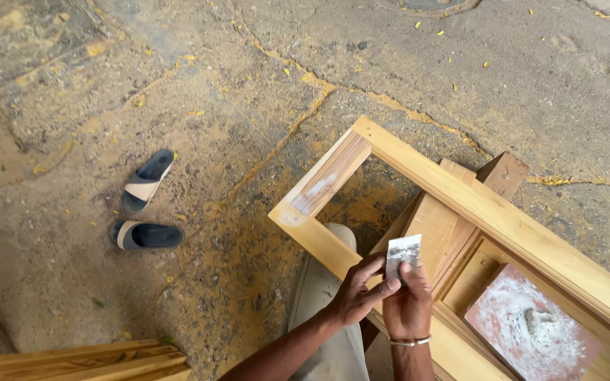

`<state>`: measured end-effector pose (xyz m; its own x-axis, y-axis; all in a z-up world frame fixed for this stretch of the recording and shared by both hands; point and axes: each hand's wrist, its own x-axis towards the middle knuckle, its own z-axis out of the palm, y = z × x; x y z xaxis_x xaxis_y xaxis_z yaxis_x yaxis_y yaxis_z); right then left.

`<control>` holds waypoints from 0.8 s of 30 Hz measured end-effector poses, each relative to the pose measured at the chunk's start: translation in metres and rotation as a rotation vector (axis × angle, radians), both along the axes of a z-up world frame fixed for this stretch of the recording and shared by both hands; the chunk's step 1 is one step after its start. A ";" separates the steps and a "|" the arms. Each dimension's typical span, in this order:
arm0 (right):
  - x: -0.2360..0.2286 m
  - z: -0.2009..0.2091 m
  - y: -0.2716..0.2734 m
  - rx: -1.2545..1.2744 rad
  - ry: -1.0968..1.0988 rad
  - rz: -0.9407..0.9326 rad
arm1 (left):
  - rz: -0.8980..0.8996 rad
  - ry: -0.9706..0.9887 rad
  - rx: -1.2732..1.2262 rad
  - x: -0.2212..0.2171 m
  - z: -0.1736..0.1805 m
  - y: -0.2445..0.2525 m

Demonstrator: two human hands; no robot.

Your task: The person applies a white paste to a wooden frame using a small metal scraper. They repeatedly scoop the paste from a tile and spread it along the frame's edges and corners, smoothing the surface.

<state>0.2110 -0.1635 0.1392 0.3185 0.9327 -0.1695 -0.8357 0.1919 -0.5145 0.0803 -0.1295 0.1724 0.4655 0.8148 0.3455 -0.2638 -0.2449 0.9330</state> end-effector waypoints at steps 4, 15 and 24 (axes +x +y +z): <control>-0.011 -0.003 0.019 -0.070 -0.144 0.077 | 0.093 -0.047 -0.087 0.007 -0.011 0.012; 0.113 -0.058 0.077 -0.422 -1.496 0.122 | 0.762 0.722 0.841 -0.042 -0.013 0.254; 0.114 -0.053 0.075 -0.267 -1.717 0.013 | 0.358 1.380 1.363 0.021 -0.038 0.362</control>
<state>0.3247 -0.0880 0.0863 0.2796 0.9415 0.1881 0.6500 -0.0415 -0.7588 0.1011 0.2323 0.1346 0.8217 0.4684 0.3247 0.5679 -0.7211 -0.3968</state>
